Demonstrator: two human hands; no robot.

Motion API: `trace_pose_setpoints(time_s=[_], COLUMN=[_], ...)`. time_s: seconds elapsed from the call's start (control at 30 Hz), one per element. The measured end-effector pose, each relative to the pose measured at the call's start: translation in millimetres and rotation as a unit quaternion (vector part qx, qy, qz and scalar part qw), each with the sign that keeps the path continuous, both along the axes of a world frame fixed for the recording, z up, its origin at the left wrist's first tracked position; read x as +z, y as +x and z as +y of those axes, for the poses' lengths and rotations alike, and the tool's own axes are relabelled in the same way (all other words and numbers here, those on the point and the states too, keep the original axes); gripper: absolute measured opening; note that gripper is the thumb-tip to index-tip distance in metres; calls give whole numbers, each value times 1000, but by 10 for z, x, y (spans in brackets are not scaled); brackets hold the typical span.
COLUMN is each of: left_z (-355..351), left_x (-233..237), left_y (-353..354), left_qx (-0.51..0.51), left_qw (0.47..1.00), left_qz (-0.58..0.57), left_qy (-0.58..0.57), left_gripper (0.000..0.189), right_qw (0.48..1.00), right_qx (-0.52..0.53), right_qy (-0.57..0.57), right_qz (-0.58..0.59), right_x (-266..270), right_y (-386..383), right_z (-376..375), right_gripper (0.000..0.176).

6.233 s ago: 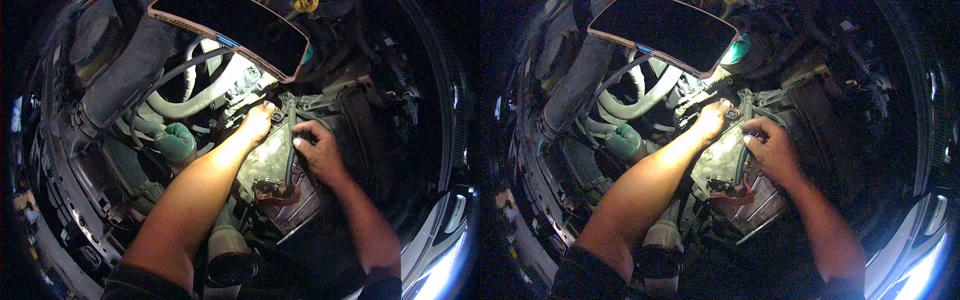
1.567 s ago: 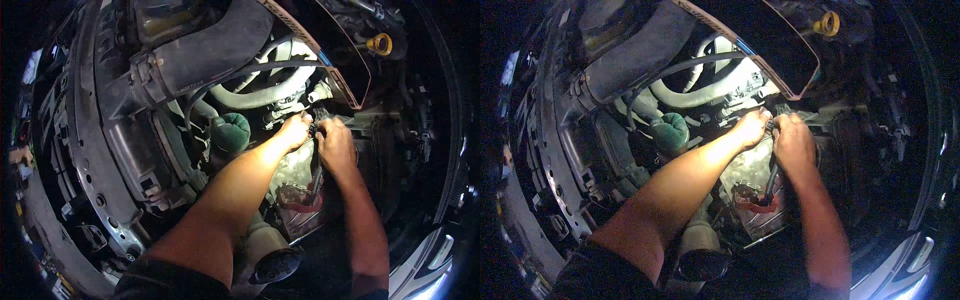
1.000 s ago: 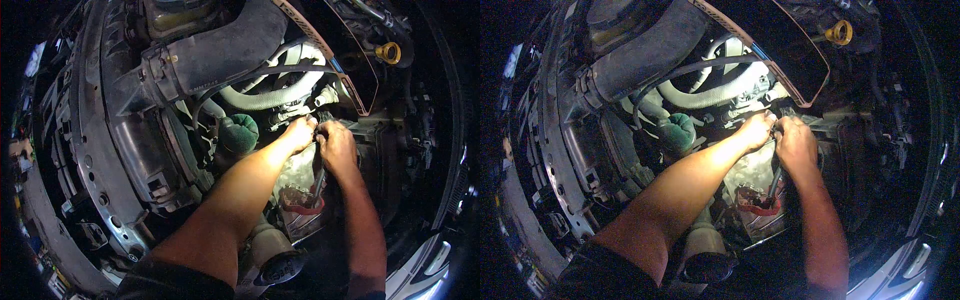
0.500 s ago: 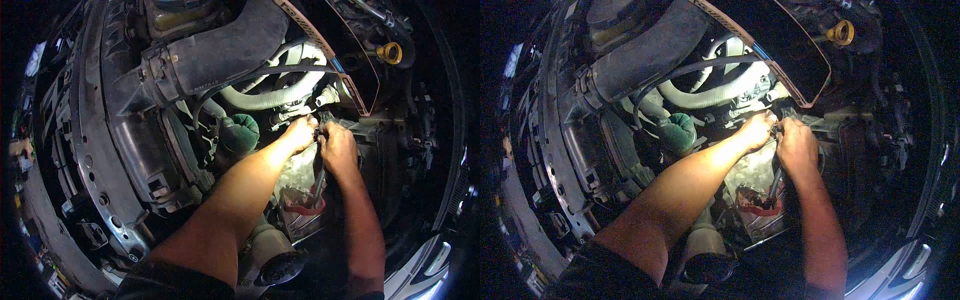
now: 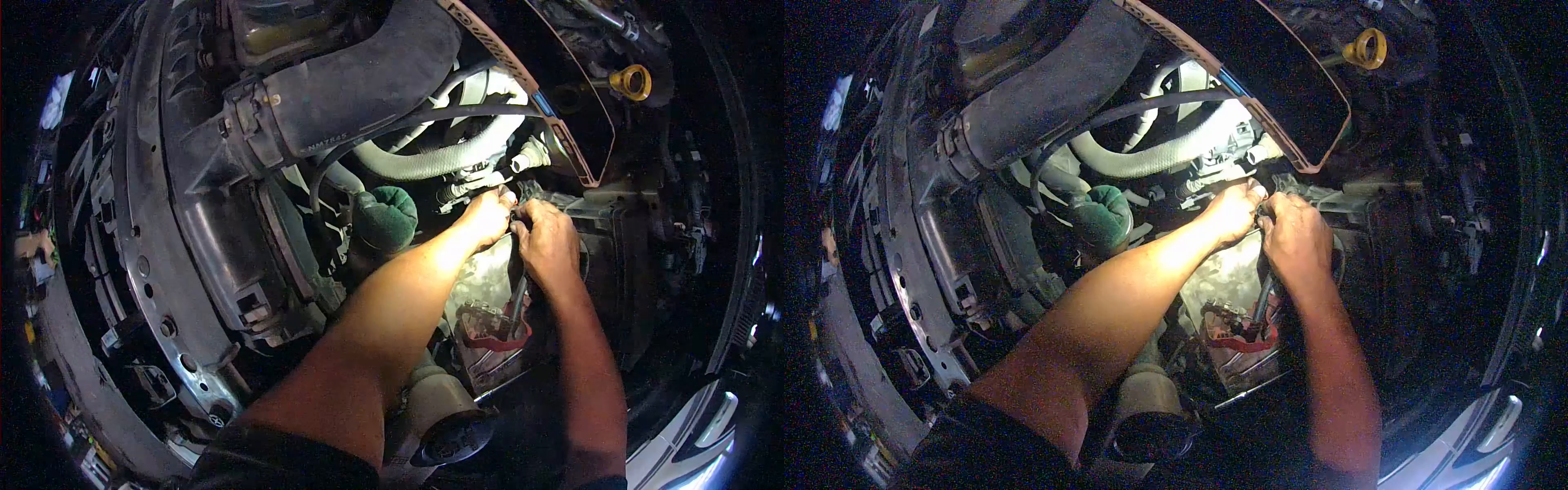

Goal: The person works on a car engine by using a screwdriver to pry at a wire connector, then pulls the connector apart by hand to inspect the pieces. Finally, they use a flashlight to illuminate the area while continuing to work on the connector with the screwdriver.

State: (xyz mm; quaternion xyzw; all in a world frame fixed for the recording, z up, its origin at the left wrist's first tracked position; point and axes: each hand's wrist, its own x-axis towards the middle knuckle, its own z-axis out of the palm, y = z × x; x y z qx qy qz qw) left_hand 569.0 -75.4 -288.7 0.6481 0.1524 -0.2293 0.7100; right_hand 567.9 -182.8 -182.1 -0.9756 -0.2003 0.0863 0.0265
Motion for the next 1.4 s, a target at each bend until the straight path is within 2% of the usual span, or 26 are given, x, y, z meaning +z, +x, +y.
trace_pose_setpoints(time_s=[0.23, 0.33, 0.43, 0.53, 0.63, 0.73, 0.83, 0.97, 1.03, 1.13, 1.23, 1.4], left_z=[-11, -58, -82, -69, -48, -51, -36, 24, -22, -45, -14, -45], left_x=[-31, -99, -183, -173, -127, -105, -79, 26, -44, -95, -83, -95], left_y=[-9, -4, 20, 14, 6, -19, -16, -20, -27, -10, 5, -4], left_qx=[17, 29, 23, 15, 14, 29, 26, 9, 30, 27, 6, 26], left_qw=[1000, 999, 999, 1000, 1000, 999, 999, 1000, 999, 999, 999, 999], left_qz=[-7, -15, -21, -22, -24, -40, -36, -7, -32, -36, -21, -25], left_qy=[-17, -21, -13, -6, -10, 6, -7, -24, -19, -16, -27, -12], left_gripper=[45, 44, 42, 42, 42, 43, 43, 43, 42, 42, 43, 45], right_qw=[1000, 994, 980, 974, 976, 975, 981, 974, 971, 964, 975, 974], right_qx=[-9, 32, 6, -36, -41, 44, 38, 48, 52, -76, 43, 48], right_qy=[18, 97, 195, 222, 216, 212, 186, 217, 229, 255, 209, 211], right_qz=[0, -33, -25, -7, -1, -47, -32, -38, -45, 7, -59, -64], right_x=[-25, -49, -14, 25, 79, 19, 51, 12, 8, 51, -3, -41], right_y=[-2, -2, -38, -61, -64, -32, -60, -55, -69, -123, -67, -64], right_z=[-16, -80, -103, -100, -70, -108, -107, -125, -111, -48, -123, -144], right_gripper=[18, 16, 14, 14, 15, 16, 19, 20, 19, 19, 18, 18])
